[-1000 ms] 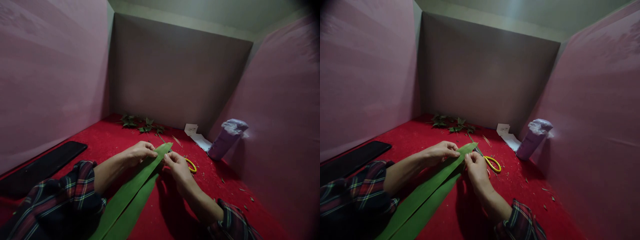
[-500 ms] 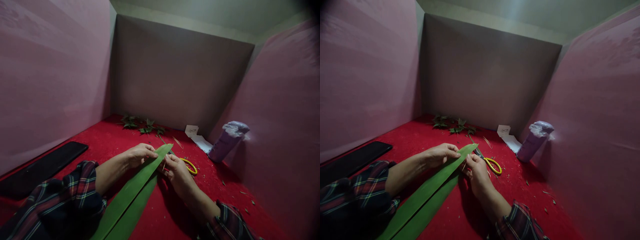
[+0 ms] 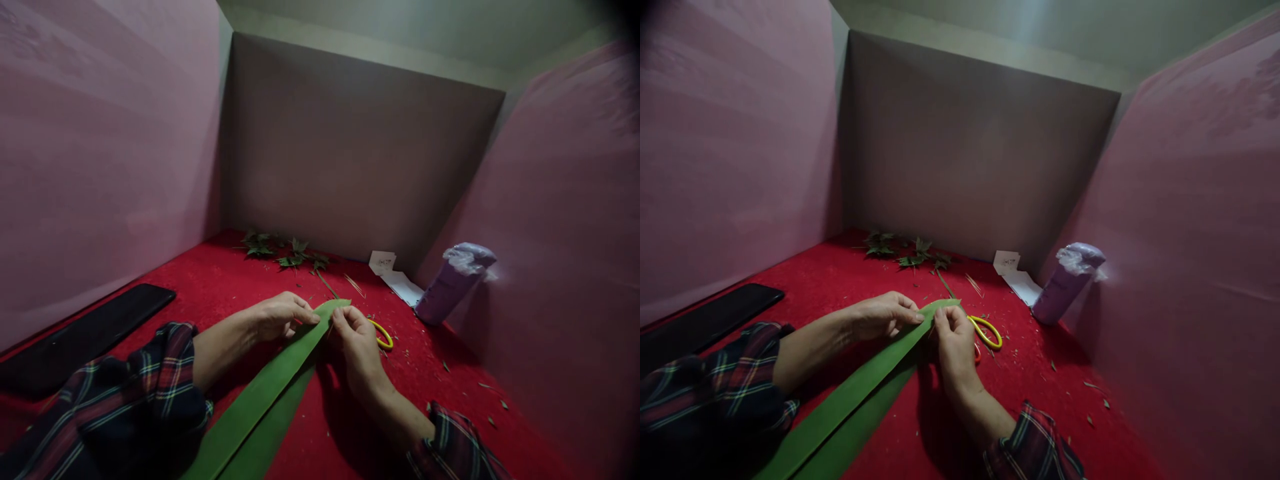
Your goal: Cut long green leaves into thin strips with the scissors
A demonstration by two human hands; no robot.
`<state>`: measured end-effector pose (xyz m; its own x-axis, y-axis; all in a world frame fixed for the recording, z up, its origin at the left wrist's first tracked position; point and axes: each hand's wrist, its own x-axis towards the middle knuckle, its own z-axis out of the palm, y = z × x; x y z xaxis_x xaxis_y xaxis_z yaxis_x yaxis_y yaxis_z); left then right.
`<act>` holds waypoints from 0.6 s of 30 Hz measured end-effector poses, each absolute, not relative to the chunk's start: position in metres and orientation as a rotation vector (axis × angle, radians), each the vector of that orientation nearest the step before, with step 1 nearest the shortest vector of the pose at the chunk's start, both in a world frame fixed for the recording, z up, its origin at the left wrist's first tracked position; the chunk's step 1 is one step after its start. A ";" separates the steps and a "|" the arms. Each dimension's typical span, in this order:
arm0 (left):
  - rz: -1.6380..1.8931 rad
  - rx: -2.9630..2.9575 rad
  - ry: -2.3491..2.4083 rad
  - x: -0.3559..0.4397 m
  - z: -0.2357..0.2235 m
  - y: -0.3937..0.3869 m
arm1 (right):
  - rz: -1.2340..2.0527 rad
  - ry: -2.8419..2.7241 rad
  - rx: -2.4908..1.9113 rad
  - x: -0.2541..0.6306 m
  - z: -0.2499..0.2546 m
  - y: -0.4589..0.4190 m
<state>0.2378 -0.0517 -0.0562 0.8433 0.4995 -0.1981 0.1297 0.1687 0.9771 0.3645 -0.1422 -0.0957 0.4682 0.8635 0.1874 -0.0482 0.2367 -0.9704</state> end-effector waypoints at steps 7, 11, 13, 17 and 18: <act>0.242 1.354 0.502 0.245 -0.073 -0.045 | 0.621 -0.772 -1.166 0.373 -0.095 -0.140; 0.259 1.390 0.559 0.247 -0.079 -0.042 | 0.567 -0.772 -1.242 0.380 -0.098 -0.137; 0.257 1.380 0.553 0.246 -0.078 -0.043 | 0.536 -0.826 -1.277 0.381 -0.099 -0.136; 0.147 1.284 0.481 0.245 -0.074 -0.046 | 0.582 -0.854 -1.240 0.378 -0.099 -0.135; 0.120 1.266 0.467 0.245 -0.073 -0.048 | 0.598 -0.847 -1.224 0.377 -0.098 -0.135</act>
<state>0.2448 -0.0475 -0.0727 0.9005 0.3398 -0.2713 0.1663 0.3074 0.9370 0.3770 -0.1349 -0.0982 0.5683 0.7890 0.2336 0.0432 0.2549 -0.9660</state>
